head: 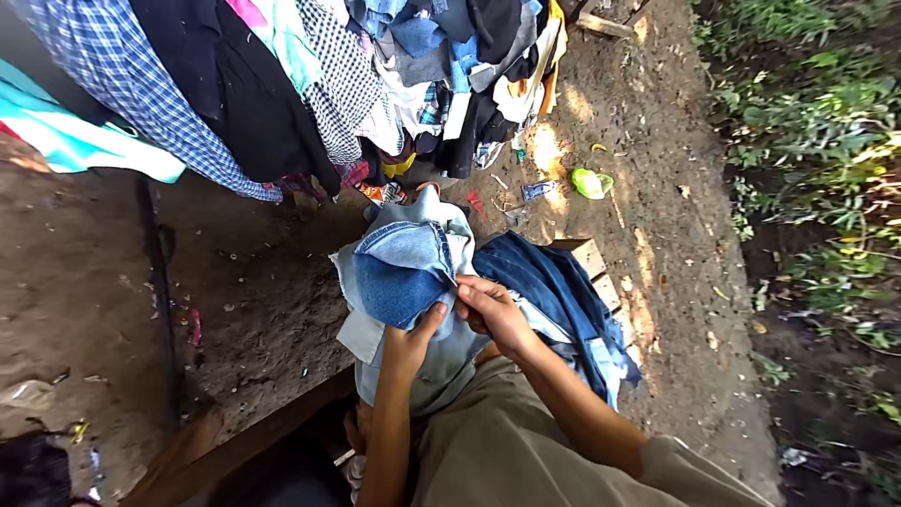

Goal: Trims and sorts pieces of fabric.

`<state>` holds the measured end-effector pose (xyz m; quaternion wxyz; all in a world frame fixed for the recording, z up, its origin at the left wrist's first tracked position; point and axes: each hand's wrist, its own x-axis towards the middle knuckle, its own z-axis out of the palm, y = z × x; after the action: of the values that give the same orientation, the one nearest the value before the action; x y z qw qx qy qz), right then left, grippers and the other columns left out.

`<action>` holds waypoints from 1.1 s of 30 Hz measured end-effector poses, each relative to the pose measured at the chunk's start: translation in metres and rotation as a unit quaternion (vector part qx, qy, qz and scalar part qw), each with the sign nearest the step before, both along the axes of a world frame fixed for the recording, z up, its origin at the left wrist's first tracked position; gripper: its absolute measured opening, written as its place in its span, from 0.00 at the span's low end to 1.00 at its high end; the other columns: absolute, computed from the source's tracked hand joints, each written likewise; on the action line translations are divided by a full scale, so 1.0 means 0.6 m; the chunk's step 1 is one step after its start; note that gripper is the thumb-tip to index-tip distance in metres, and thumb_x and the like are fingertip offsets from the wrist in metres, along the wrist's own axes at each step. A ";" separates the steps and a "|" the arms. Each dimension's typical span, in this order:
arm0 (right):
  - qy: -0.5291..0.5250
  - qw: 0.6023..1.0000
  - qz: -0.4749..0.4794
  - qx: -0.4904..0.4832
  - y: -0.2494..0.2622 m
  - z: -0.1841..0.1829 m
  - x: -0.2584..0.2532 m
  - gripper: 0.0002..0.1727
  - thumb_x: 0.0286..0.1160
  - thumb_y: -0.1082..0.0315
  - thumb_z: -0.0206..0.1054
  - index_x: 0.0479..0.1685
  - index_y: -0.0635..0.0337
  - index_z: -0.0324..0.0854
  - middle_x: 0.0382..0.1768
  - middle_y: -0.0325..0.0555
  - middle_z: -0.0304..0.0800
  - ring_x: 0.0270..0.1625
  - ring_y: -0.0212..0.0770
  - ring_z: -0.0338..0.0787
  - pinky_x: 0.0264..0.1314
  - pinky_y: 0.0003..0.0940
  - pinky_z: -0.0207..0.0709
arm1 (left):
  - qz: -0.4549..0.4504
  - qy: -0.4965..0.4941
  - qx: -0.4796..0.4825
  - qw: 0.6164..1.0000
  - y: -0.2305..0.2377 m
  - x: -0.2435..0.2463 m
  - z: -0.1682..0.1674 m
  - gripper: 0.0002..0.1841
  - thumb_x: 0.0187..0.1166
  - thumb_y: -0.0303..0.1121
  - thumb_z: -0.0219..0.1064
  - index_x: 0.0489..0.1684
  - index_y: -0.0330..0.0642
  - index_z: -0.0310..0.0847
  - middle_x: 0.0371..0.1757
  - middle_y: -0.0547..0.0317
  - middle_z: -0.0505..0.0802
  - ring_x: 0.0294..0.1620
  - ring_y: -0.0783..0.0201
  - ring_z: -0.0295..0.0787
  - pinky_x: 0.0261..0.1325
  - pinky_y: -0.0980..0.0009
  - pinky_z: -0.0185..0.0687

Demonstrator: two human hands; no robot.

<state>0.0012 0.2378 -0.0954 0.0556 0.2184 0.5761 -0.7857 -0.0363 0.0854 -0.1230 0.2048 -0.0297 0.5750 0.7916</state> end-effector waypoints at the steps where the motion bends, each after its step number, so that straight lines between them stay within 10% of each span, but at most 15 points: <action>1: -0.028 0.998 0.014 -0.052 0.006 -0.001 -0.004 0.14 0.87 0.62 0.53 0.53 0.56 0.84 0.22 0.28 0.81 0.16 0.19 0.68 0.16 0.14 0.59 | 0.008 -0.004 0.012 1.000 0.000 0.001 -0.001 0.17 0.67 0.18 0.72 0.55 0.28 0.79 0.46 0.61 0.94 0.53 0.73 0.92 0.64 0.72 0.87; 9: -0.117 0.931 0.078 -0.336 0.028 -0.010 -0.015 0.21 0.88 0.44 0.51 0.35 0.48 0.78 0.23 0.31 0.80 0.18 0.23 0.76 0.18 0.15 0.69 | 0.068 -0.060 0.046 0.995 0.003 0.002 0.011 0.14 0.66 0.15 0.69 0.50 0.31 0.80 0.41 0.61 0.95 0.48 0.72 0.93 0.60 0.72 0.89; 15: -0.005 0.998 0.066 0.023 0.023 0.031 -0.003 0.16 0.87 0.62 0.55 0.63 0.58 0.81 0.26 0.26 0.82 0.21 0.18 0.72 0.21 0.13 0.63 | 0.013 -0.019 -0.037 0.999 0.012 -0.003 0.012 0.27 0.59 0.22 0.82 0.59 0.26 0.79 0.49 0.57 0.94 0.54 0.73 0.91 0.65 0.72 0.87; 21: 0.098 0.914 0.111 0.377 0.017 0.009 0.016 0.28 0.82 0.51 0.66 0.69 0.66 0.83 0.36 0.40 0.91 0.34 0.25 0.85 0.42 0.26 0.82 | -0.003 -0.052 -0.028 0.998 0.004 -0.007 0.017 0.20 0.63 0.17 0.76 0.55 0.29 0.80 0.45 0.62 0.94 0.51 0.77 0.90 0.62 0.76 0.86; 28: 0.129 0.868 0.051 0.477 -0.003 -0.022 0.041 0.29 0.81 0.48 0.66 0.70 0.62 0.82 0.30 0.42 0.88 0.26 0.31 0.82 0.32 0.31 0.80 | 0.035 -0.068 0.030 0.997 0.004 -0.002 0.018 0.19 0.64 0.14 0.72 0.54 0.31 0.79 0.44 0.63 0.95 0.51 0.74 0.91 0.62 0.74 0.87; 33: 0.188 0.893 -0.018 0.409 -0.013 -0.047 0.031 0.21 0.79 0.58 0.70 0.60 0.66 0.87 0.45 0.46 0.94 0.42 0.27 0.90 0.50 0.26 0.85 | 0.027 -0.052 0.049 0.997 0.006 0.003 0.010 0.19 0.64 0.15 0.72 0.56 0.29 0.78 0.45 0.60 0.94 0.51 0.72 0.92 0.63 0.72 0.87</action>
<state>0.0200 0.2301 -0.1239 -0.1621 0.0806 0.8422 -0.5078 -0.0348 0.0890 -0.1172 0.2138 -0.0760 0.5230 0.8216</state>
